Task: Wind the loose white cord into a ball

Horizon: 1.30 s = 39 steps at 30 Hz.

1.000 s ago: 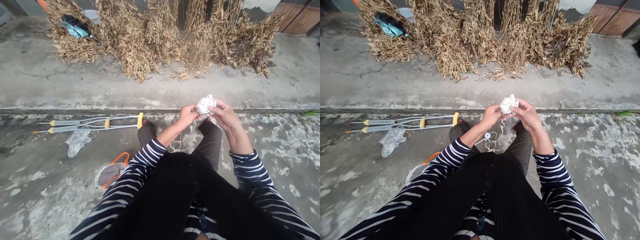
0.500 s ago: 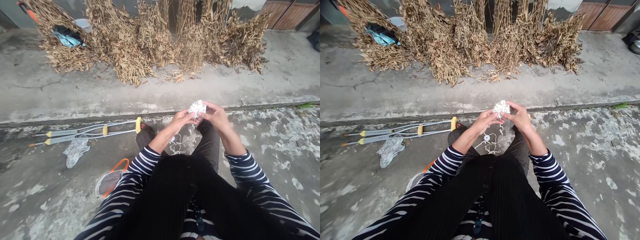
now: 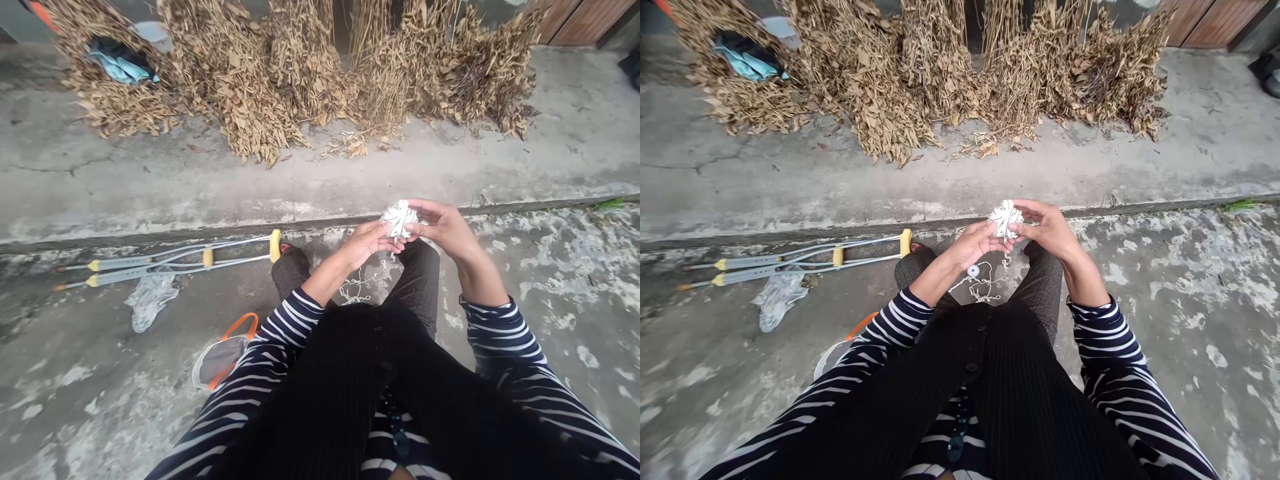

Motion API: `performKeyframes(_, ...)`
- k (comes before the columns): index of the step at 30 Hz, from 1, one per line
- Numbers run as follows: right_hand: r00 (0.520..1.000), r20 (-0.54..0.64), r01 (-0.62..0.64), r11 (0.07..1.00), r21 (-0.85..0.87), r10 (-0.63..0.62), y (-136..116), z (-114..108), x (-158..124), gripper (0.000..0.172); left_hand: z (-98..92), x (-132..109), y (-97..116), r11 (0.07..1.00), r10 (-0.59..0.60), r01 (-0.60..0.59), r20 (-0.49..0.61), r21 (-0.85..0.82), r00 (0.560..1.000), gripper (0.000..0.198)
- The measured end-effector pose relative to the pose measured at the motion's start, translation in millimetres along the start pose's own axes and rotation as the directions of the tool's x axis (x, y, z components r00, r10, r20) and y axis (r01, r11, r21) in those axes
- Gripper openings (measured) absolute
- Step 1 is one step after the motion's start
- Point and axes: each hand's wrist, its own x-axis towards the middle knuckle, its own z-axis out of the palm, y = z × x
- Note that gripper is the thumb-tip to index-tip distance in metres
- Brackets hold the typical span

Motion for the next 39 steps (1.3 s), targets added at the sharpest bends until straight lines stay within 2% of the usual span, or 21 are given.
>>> performKeyframes(7, 0.992, 0.125, -0.014, 0.998, -0.057, 0.021, -8, -8, 1, 0.081, 7.2, -1, 1, 0.999, -0.019, 0.019, -0.012, 0.036, 1.000, 0.056)
performKeyframes(11, 0.984, 0.173, -0.034, 0.996, -0.078, 0.047, -8, -12, 3, 0.075, 8.8, 0, 2, 0.996, -0.030, 0.029, 0.012, 0.082, 0.999, 0.057)
performKeyframes(14, 0.994, 0.092, -0.058, 0.998, -0.025, 0.060, -2, -9, 5, 0.069, 7.5, 1, 1, 0.995, -0.040, 0.037, 0.025, 0.093, 0.999, 0.061)
performKeyframes(18, 0.991, -0.080, -0.099, 0.987, 0.129, 0.110, 8, -9, 11, 0.072, 0.5, 1, 0, 0.998, -0.014, 0.013, 0.017, 0.054, 1.000, 0.063)
performKeyframes(21, 0.974, -0.169, -0.108, 0.967, 0.231, 0.149, 15, -15, 15, 0.070, -5.5, 2, -4, 0.991, -0.036, 0.042, -0.046, 0.124, 0.998, 0.052)
performKeyframes(25, 0.967, -0.195, -0.099, 0.951, 0.292, 0.161, 20, -25, 16, 0.065, -7.0, 7, -12, 0.968, -0.040, 0.072, -0.135, 0.242, 0.990, 0.034)
performKeyframes(28, 0.960, -0.219, -0.096, 0.939, 0.331, 0.175, 20, -28, 16, 0.063, -5.1, 13, -13, 0.954, -0.025, 0.067, -0.146, 0.292, 0.989, 0.024)
performKeyframes(31, 0.950, -0.238, -0.103, 0.920, 0.379, 0.204, 19, -29, 16, 0.062, -5.3, 17, -10, 0.944, -0.062, 0.091, -0.103, 0.317, 0.993, 0.024)
performKeyframes(34, 0.947, -0.252, -0.097, 0.922, 0.374, 0.201, 18, -30, 16, 0.060, -9.2, 15, -7, 0.942, -0.145, 0.138, -0.001, 0.307, 0.989, 0.024)
performKeyframes(39, 0.955, -0.231, -0.091, 0.928, 0.362, 0.184, 11, -24, 13, 0.063, -23.5, 10, -8, 0.956, -0.285, 0.269, 0.149, 0.117, 0.947, 0.029)
